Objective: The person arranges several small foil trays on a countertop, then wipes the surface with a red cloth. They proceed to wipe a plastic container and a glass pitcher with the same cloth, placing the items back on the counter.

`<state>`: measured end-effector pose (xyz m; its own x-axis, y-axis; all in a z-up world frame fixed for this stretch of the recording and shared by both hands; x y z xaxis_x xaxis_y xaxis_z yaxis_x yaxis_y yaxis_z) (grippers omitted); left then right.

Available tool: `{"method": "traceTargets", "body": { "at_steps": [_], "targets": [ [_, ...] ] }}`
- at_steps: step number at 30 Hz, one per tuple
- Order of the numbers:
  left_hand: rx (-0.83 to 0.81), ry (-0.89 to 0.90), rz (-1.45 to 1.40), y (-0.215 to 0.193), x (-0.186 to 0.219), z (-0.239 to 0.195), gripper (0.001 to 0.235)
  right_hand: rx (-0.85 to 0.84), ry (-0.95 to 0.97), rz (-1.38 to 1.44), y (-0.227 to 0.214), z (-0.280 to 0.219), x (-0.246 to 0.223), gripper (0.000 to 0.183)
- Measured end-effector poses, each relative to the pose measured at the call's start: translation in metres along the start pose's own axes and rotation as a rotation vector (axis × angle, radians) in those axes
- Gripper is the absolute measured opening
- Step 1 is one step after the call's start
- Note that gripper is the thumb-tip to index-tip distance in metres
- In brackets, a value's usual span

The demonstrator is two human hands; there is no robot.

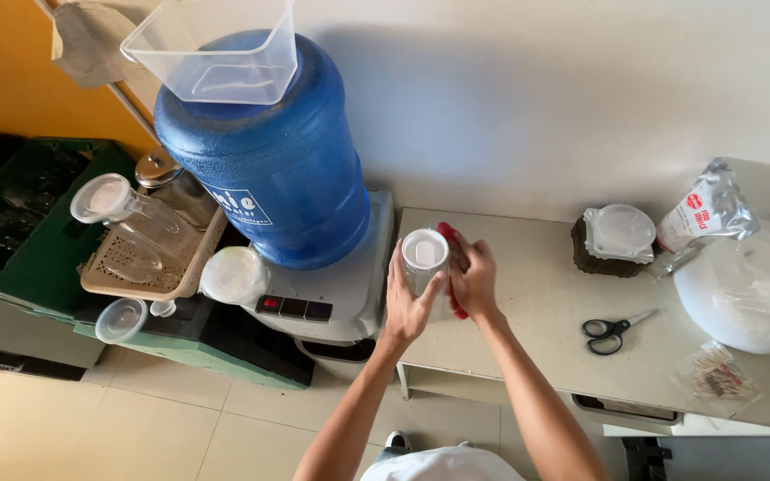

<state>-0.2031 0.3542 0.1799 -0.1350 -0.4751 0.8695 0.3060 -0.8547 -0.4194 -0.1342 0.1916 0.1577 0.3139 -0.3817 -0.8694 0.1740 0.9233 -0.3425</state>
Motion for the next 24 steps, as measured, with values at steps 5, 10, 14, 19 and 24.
{"method": "traceTargets", "body": {
  "at_steps": [5, 10, 14, 19, 24],
  "targets": [
    [0.035, 0.024, -0.008, -0.001, -0.004, 0.002, 0.099, -0.198, -0.053, 0.196, 0.020, -0.007, 0.020, 0.054],
    [0.027, 0.003, 0.001, -0.003, 0.000, 0.003, 0.100, -0.209, 0.041, 0.396, 0.007, -0.015, 0.013, 0.052],
    [0.049, 0.056, 0.032, -0.001, -0.001, 0.002, 0.098, -0.151, 0.009, 0.208, 0.014, -0.020, 0.026, 0.051],
    [0.046, 0.084, 0.041, -0.001, -0.003, 0.004, 0.096, -0.088, -0.215, 0.234, 0.028, -0.012, 0.005, 0.051],
    [0.042, 0.045, -0.022, 0.006, -0.006, 0.001, 0.095, -0.169, -0.068, 0.442, 0.037, -0.013, 0.006, 0.062]
  ]
}}
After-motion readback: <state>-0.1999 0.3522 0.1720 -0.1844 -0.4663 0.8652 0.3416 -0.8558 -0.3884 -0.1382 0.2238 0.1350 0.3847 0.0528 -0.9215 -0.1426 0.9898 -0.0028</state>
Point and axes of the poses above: each hand's wrist, its own z-axis towards the middle knuckle, its own y-axis out of the palm, x = y × z, the point moved 8 cm from there along z, towards the middle knuckle, and after that the axes turned 3 degrees about z, right-handed, at the moved point
